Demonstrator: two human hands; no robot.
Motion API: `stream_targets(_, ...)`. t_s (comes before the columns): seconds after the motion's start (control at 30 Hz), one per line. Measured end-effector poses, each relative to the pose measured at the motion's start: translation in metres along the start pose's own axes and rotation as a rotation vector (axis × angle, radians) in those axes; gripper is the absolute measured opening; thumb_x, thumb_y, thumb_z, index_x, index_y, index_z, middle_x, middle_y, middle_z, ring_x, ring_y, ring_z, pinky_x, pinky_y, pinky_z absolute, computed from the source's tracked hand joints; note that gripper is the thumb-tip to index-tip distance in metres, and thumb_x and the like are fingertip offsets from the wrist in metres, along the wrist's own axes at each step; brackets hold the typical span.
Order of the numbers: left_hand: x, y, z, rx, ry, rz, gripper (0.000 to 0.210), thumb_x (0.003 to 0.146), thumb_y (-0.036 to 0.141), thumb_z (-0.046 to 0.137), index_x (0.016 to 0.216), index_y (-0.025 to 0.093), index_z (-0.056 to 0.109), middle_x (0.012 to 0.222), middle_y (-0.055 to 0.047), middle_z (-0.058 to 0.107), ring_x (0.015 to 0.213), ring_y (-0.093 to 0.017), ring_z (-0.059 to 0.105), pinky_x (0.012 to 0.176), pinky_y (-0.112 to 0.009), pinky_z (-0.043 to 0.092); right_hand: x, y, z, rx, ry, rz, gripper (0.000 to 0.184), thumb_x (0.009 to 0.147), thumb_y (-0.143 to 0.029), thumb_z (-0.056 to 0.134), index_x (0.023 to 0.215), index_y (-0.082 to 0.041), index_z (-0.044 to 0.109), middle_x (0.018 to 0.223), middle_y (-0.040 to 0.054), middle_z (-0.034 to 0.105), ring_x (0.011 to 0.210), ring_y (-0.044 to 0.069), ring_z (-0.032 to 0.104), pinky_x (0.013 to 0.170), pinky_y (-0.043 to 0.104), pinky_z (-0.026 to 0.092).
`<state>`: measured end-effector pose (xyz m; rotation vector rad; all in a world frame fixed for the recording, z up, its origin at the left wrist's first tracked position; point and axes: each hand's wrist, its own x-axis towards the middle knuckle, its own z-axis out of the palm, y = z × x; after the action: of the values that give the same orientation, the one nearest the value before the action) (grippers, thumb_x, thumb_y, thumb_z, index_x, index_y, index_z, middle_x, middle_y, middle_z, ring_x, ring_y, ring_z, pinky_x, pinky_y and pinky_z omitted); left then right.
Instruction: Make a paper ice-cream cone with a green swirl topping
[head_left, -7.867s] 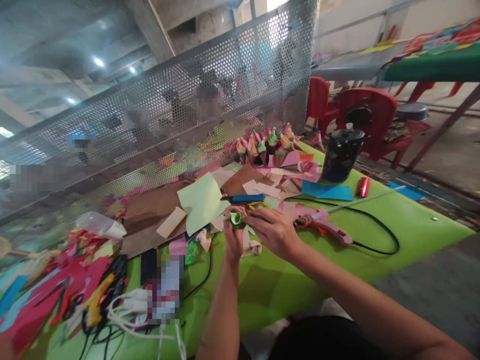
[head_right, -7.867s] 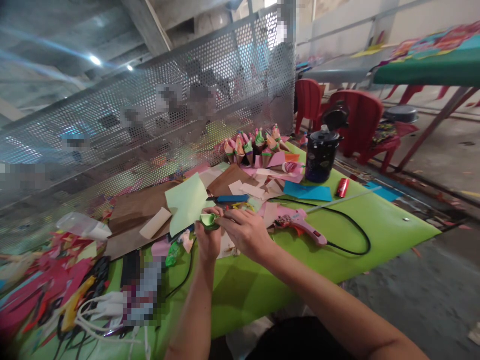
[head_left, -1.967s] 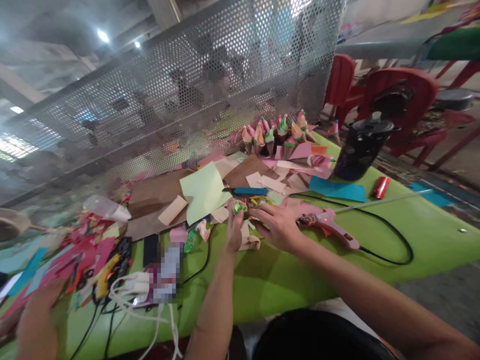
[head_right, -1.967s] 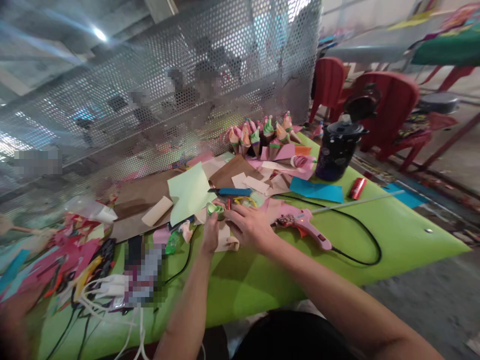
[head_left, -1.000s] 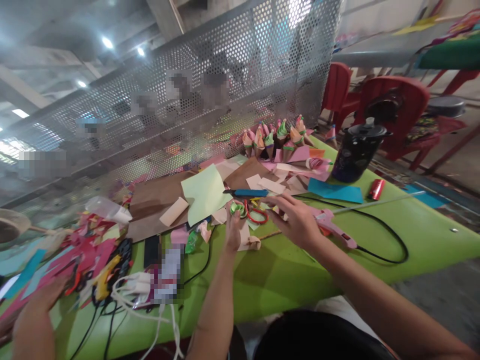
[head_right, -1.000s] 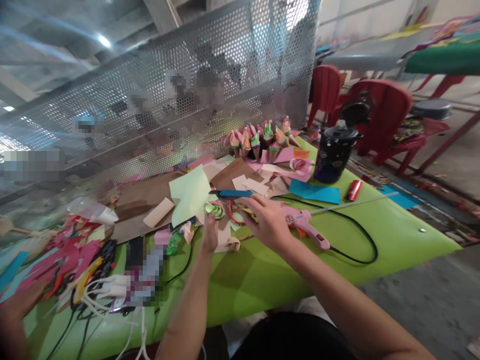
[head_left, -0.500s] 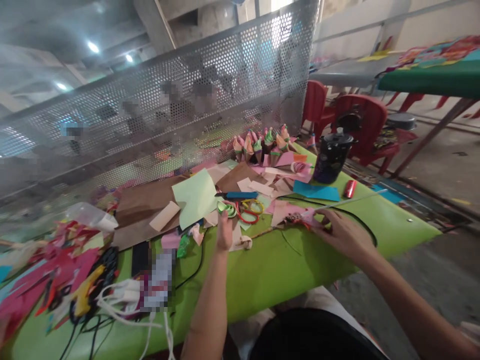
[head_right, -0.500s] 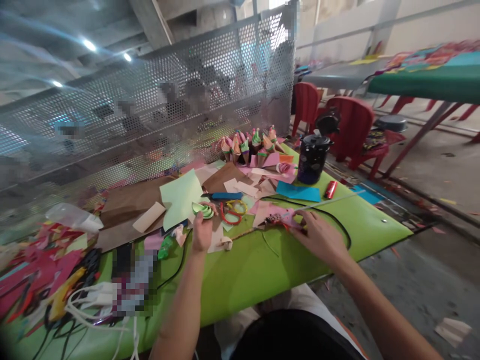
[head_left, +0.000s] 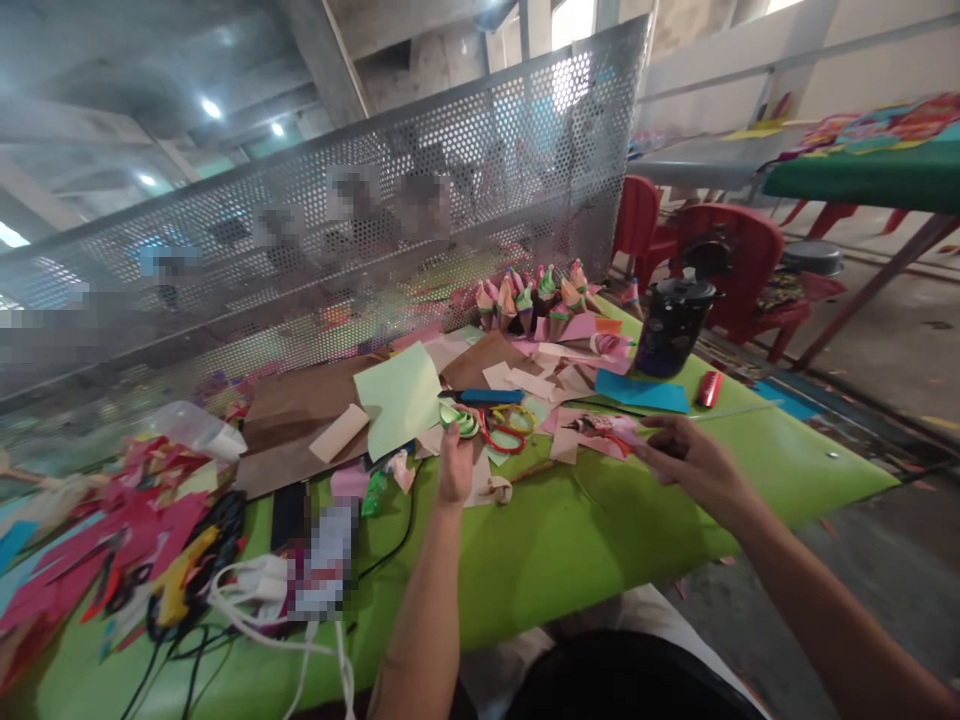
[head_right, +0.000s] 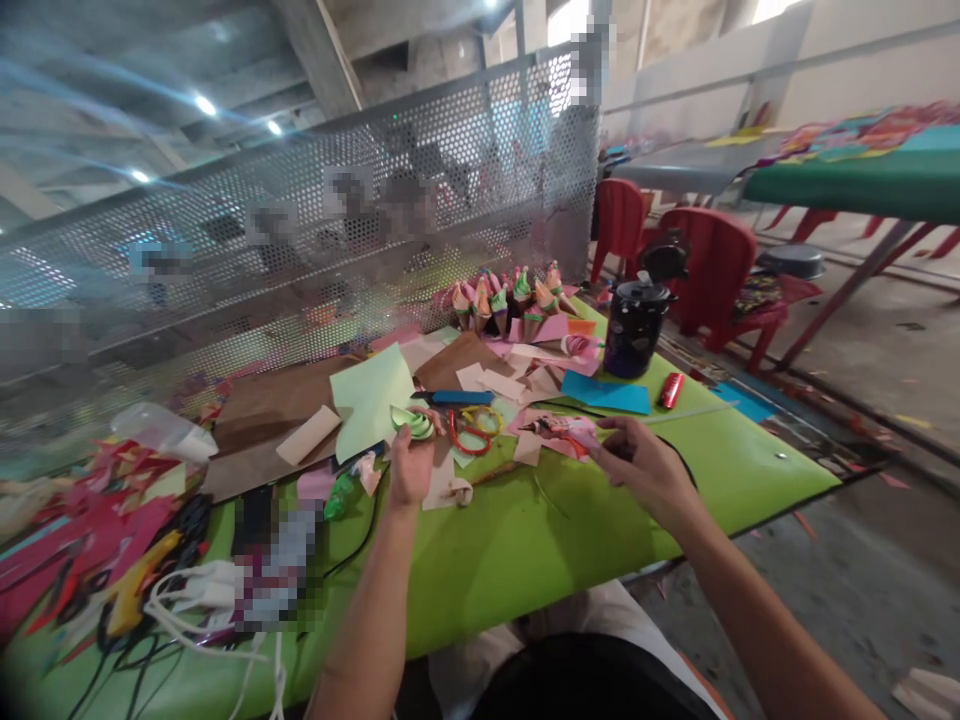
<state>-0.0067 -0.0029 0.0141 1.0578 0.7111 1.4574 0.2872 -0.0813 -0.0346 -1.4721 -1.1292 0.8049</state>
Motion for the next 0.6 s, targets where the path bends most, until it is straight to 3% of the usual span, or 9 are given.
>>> stream_targets(0.13,0.000,-0.001,0.000,-0.011,-0.009,0.032,0.028,0.083,0.047,0.066,0.087,0.021,0.056,0.081,-0.002,0.054,0.075,-0.016,0.050,0.078,-0.032,0.045,-0.002,-0.010,0.012,0.393,0.055,0.158,0.053,0.055,-0.054,0.091,0.086,-0.022,0.061,0.069,-0.0002,0.063,0.053,0.014,0.056,0.043,0.025,0.046)
stream_targets(0.23,0.000,-0.002,-0.001,-0.025,-0.026,0.033,0.029,0.082,0.047,0.067,0.087,0.021,0.056,0.081,-0.001,0.054,0.075,-0.015,0.050,0.078,-0.031,0.045,-0.006,-0.009,0.020,0.525,-0.119,0.246,0.033,0.068,-0.049,0.078,0.080,-0.023,0.063,0.067,0.0027,0.064,0.050,0.016,0.056,0.039,0.027,0.045)
stream_targets(0.33,0.000,-0.004,-0.003,-0.030,-0.030,0.027,0.029,0.082,0.047,0.067,0.088,0.021,0.056,0.080,-0.001,0.054,0.075,-0.015,0.050,0.078,-0.031,0.045,-0.011,-0.013,0.027,0.533,-0.251,0.241,0.022,0.075,-0.045,0.067,0.082,-0.024,0.064,0.069,0.0058,0.067,0.057,0.021,0.062,0.039,0.029,0.046)
stream_targets(0.47,0.001,-0.008,-0.004,-0.048,-0.005,0.010,0.029,0.083,0.048,0.066,0.089,0.021,0.055,0.080,0.000,0.053,0.074,-0.015,0.050,0.077,-0.030,0.045,-0.013,-0.031,0.039,0.541,-0.218,0.144,0.025,0.074,-0.041,0.066,0.092,-0.025,0.065,0.081,0.0077,0.073,0.064,0.021,0.065,0.054,0.032,0.052)
stream_targets(0.6,0.002,-0.015,-0.005,-0.041,0.007,0.015,0.032,0.080,0.049,0.069,0.088,0.022,0.054,0.081,0.000,0.054,0.072,-0.015,0.048,0.075,-0.030,0.045,-0.006,-0.054,0.050,0.424,-0.354,0.069,0.025,0.073,-0.044,0.066,0.080,-0.020,0.067,0.077,0.0113,0.073,0.055,0.017,0.054,0.048,0.030,0.041)
